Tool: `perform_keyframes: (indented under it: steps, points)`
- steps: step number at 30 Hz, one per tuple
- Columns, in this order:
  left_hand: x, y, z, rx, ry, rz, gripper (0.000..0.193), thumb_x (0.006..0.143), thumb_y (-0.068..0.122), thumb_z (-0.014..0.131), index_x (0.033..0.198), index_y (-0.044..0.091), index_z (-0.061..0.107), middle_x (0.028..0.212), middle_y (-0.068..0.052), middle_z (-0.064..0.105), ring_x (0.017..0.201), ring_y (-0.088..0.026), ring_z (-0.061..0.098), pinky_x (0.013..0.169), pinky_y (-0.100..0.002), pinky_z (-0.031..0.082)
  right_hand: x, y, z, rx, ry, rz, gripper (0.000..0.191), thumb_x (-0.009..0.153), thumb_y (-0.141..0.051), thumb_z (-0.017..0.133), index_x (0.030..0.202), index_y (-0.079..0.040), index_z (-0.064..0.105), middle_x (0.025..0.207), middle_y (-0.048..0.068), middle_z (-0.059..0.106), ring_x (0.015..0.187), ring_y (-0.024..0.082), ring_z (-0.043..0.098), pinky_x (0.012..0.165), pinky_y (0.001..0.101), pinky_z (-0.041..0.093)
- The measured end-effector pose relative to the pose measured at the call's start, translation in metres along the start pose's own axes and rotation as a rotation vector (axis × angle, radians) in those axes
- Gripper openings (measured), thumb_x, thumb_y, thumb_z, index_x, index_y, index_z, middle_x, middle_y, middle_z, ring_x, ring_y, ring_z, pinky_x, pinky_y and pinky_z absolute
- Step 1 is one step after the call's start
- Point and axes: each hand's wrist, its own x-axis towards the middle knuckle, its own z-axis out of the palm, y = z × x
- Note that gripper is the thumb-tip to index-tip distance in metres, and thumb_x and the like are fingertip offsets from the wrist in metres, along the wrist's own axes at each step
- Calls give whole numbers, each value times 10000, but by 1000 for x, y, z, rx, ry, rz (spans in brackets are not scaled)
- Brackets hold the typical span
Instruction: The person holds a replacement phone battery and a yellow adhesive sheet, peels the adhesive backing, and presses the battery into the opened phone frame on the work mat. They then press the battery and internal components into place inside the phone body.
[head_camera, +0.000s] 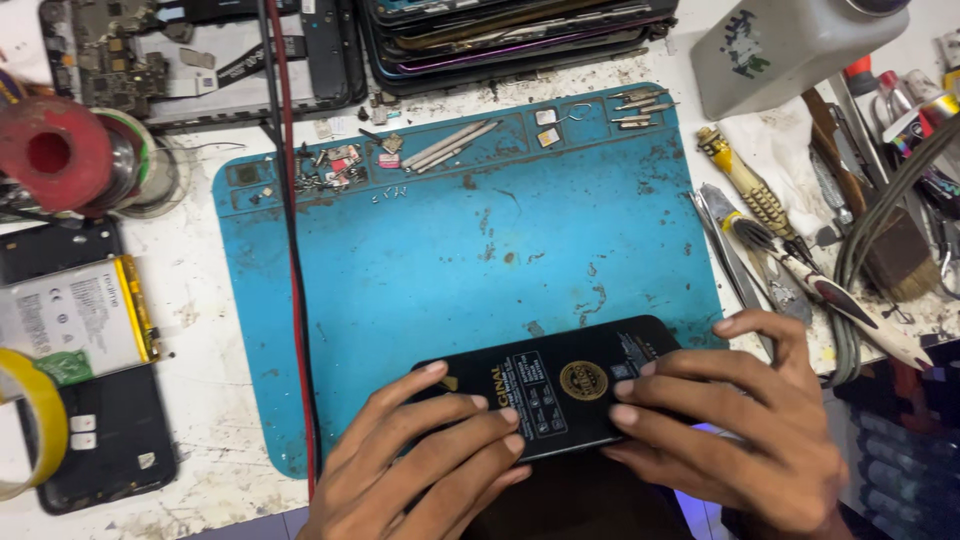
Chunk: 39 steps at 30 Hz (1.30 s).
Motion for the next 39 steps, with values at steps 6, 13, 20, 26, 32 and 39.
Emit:
perform_keyframes:
  steps: [6, 13, 20, 26, 32, 39]
  points:
    - [6, -4, -3, -4, 61, 80, 203, 843, 229, 879, 995, 147, 773, 1059, 25, 773, 1045, -155, 737, 1067, -494, 568, 28, -26, 4, -275, -175, -48, 279, 821, -216, 758, 1093, -157, 779, 1105, -41, 747, 989, 144, 695, 972, 493, 375]
    - [9, 6, -27, -216, 262, 22, 551, 742, 275, 857, 1187, 57, 616, 1134, -84, 725, 1123, -245, 709, 1110, -537, 520, 19, -18, 10, 28, 65, 80, 202, 751, -228, 725, 946, -176, 724, 1051, -34, 733, 1013, 188, 718, 1081, 485, 371]
    - [10, 3, -11, -367, 202, 49, 365, 850, 95, 885, 1171, 46, 719, 1163, -105, 762, 1145, -259, 772, 1132, -515, 571, 8, -5, 49, 1119, 276, 224, 218, 976, -246, 758, 989, -61, 642, 936, 124, 748, 930, 278, 752, 1217, 541, 375]
    - [21, 7, -7, -357, 307, 81, 273, 863, 7, 860, 1092, 3, 711, 1042, -109, 767, 1001, -260, 797, 938, -387, 666, 4, -6, 58, 1227, 273, 307, 304, 920, -149, 816, 1094, -79, 577, 975, 116, 715, 1047, 267, 693, 1266, 559, 351]
    - [31, 14, -30, -263, 172, 94, 206, 935, 13, 807, 1084, -23, 670, 1038, -140, 767, 997, -250, 807, 854, -345, 670, 2, 12, 47, 1160, 90, 418, 386, 827, 70, 828, 1102, -45, 583, 1102, 206, 758, 1114, 296, 704, 1199, 538, 425]
    - [37, 18, -38, 92, 70, 95, 157, 902, 91, 786, 1010, 2, 716, 997, -102, 772, 979, -247, 785, 830, -373, 640, -6, 29, 5, 992, 58, 391, 639, 759, -64, 887, 1327, 30, 611, 1307, 212, 689, 1303, 330, 643, 1153, 463, 499]
